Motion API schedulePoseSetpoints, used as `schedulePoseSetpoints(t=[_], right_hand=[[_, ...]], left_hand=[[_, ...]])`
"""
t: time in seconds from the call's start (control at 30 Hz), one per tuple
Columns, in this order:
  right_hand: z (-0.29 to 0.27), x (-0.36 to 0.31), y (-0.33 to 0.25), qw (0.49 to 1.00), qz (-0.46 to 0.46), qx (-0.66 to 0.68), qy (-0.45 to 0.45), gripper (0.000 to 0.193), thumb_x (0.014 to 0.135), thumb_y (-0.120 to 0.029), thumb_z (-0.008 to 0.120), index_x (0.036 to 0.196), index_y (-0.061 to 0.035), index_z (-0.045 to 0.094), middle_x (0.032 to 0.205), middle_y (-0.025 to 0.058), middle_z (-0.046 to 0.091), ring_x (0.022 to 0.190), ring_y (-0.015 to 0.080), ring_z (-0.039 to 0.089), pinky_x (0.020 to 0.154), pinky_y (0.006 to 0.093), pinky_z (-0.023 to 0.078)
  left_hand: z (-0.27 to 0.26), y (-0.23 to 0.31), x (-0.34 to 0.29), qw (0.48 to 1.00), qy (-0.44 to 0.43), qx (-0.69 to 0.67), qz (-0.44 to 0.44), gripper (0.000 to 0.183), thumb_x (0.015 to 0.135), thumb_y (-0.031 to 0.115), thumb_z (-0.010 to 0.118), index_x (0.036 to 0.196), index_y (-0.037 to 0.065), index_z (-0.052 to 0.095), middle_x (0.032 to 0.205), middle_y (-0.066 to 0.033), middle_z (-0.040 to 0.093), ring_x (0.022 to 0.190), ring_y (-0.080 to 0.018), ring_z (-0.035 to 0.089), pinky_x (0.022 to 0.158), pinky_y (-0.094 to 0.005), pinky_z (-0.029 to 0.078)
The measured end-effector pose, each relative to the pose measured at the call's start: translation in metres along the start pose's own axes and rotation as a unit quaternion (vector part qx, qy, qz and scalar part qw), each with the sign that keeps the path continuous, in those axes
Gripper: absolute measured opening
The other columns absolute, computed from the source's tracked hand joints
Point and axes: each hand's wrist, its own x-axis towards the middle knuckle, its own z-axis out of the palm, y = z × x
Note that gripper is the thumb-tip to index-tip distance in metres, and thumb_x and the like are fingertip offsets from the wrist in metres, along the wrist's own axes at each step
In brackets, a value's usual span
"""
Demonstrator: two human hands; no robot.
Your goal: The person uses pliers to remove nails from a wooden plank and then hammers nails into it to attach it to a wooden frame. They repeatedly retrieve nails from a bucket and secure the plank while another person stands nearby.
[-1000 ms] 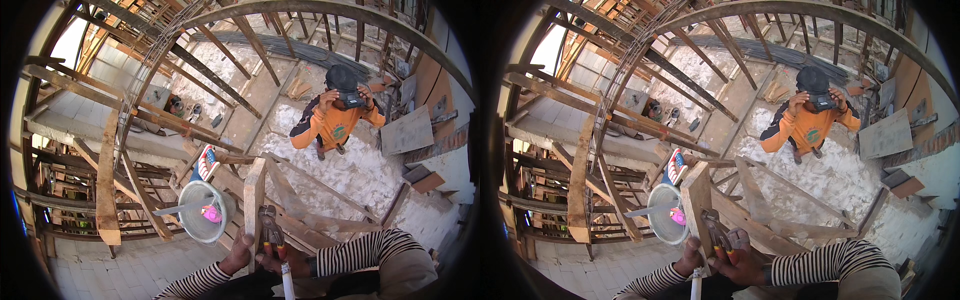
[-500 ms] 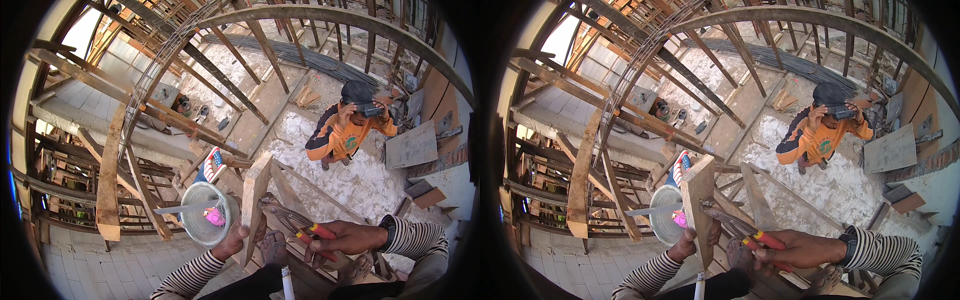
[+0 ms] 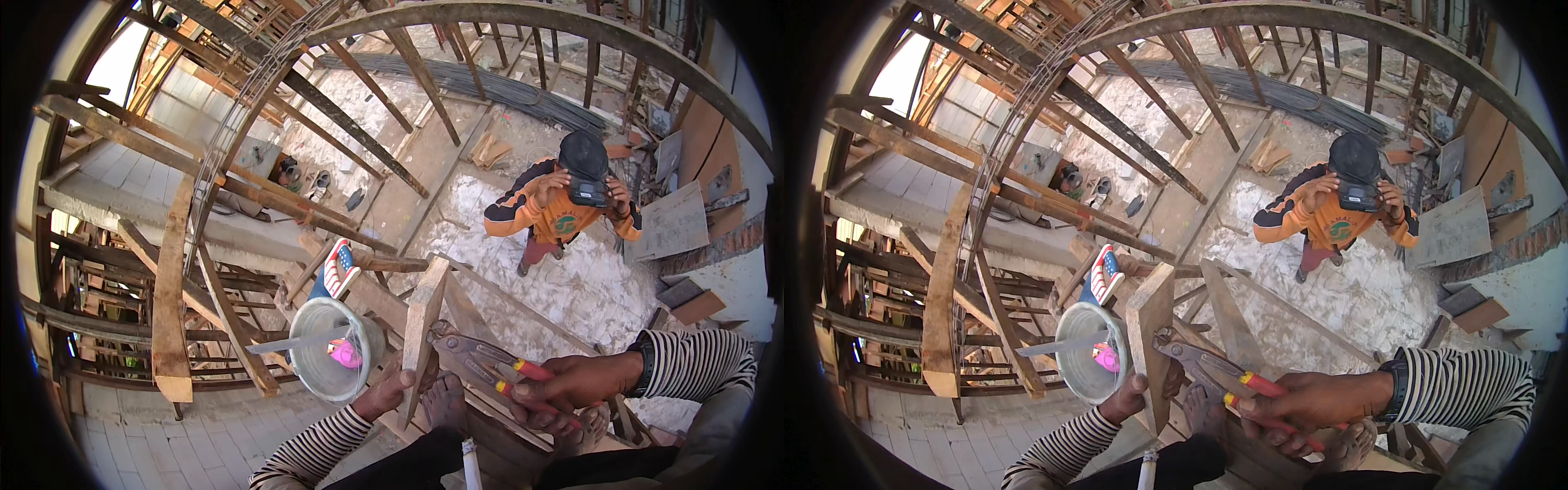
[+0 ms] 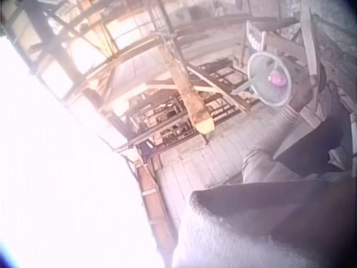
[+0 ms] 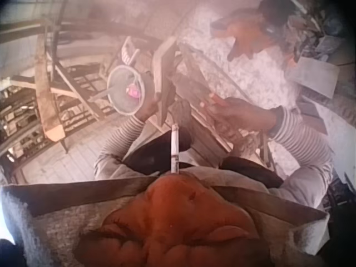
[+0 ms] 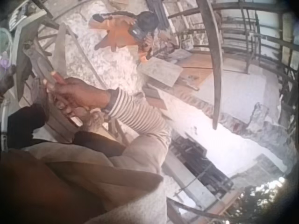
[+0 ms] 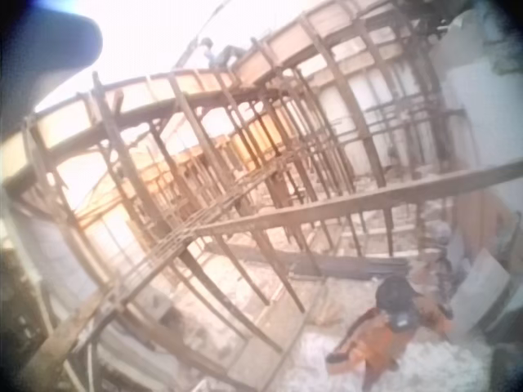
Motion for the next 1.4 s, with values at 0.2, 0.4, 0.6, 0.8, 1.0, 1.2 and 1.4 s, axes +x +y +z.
schedulePoseSetpoints(t=[0.2, 0.4, 0.6, 0.8, 1.0, 1.2, 1.4], right_hand=[[0.01, 0.027, 0.017, 0.998, -0.027, -0.031, 0.037, 0.052, 0.1, -0.059, 0.055, 0.084, -0.01, 0.048, 0.064, -0.0032, 0.037, 0.054, 0.0084, 0.041, 0.048, 0.0267, 0.038], [0.01, 0.049, 0.041, 0.992, -0.101, -0.048, 0.065, 0.051, 0.102, -0.058, 0.053, 0.083, -0.0102, 0.049, 0.063, -0.0034, 0.043, 0.054, 0.0085, 0.044, 0.048, 0.0269, 0.038], [0.01, 0.078, 0.056, 0.971, -0.216, -0.075, 0.067, 0.048, 0.103, -0.055, 0.053, 0.086, -0.0103, 0.052, 0.065, -0.0026, 0.047, 0.055, 0.0077, 0.046, 0.051, 0.0262, 0.039], [0.008, 0.13, 0.055, 0.941, -0.316, 0.012, 0.121, 0.044, 0.104, -0.049, 0.055, 0.092, -0.0074, 0.056, 0.072, -0.0014, 0.055, 0.061, 0.0074, 0.052, 0.055, 0.0254, 0.041], [0.0, 0.087, 0.027, 0.949, -0.244, -0.155, 0.125, 0.045, 0.106, -0.045, 0.054, 0.124, -0.0037, 0.06, 0.081, -0.0007, 0.061, 0.07, 0.008, 0.059, 0.062, 0.025, 0.049], [0.003, 0.013, -0.008, 0.971, -0.109, -0.2, 0.069, 0.052, 0.106, -0.048, 0.051, 0.132, -0.004, 0.057, 0.102, 0.0047, 0.067, 0.086, 0.0118, 0.069, 0.077, 0.027, 0.057], [0.001, -0.004, -0.023, 0.984, -0.031, -0.172, 0.025, 0.051, 0.106, -0.045, 0.051, 0.135, -0.0024, 0.054, 0.12, 0.0102, 0.068, 0.106, 0.0198, 0.07, 0.086, 0.0321, 0.06]], left_hand=[[0.014, -0.002, -0.002, 0.998, 0.046, -0.041, 0.019, 0.068, 0.077, 0.071, 0.07, 0.094, 0.007, 0.053, 0.08, -0.0008, 0.046, 0.069, -0.0114, 0.045, 0.062, -0.0267, 0.038], [0.018, -0.01, -0.003, 0.997, 0.07, -0.034, 0.02, 0.07, 0.075, 0.072, 0.07, 0.093, 0.006, 0.053, 0.077, -0.0013, 0.047, 0.068, -0.0117, 0.047, 0.061, -0.0271, 0.038], [0.024, -0.012, -0.003, 0.993, 0.096, -0.063, 0.019, 0.07, 0.077, 0.071, 0.071, 0.099, 0.006, 0.053, 0.083, -0.0023, 0.049, 0.07, -0.0117, 0.047, 0.063, -0.0277, 0.039], [0.064, -0.004, -0.001, 0.965, 0.202, -0.168, -0.009, 0.073, 0.082, 0.069, 0.067, 0.114, 0.005, 0.052, 0.089, -0.0019, 0.05, 0.079, -0.0149, 0.05, 0.069, -0.0287, 0.041], [0.003, -0.002, -0.003, 0.985, -0.004, -0.174, -0.008, 0.079, 0.079, 0.074, 0.069, 0.116, 0.006, 0.052, 0.092, -0.0026, 0.05, 0.078, -0.0153, 0.05, 0.067, -0.0294, 0.042], [-0.012, 0.0, -0.006, 0.995, 0.025, -0.087, -0.035, 0.084, 0.067, 0.076, 0.078, 0.106, 0.004, 0.057, 0.092, -0.0045, 0.053, 0.08, -0.0164, 0.049, 0.073, -0.031, 0.04], [-0.005, 0.003, 0.003, 0.998, 0.001, -0.063, -0.007, 0.074, 0.073, 0.071, 0.076, 0.105, 0.008, 0.052, 0.087, -0.0012, 0.046, 0.072, -0.0117, 0.045, 0.063, -0.028, 0.038]])
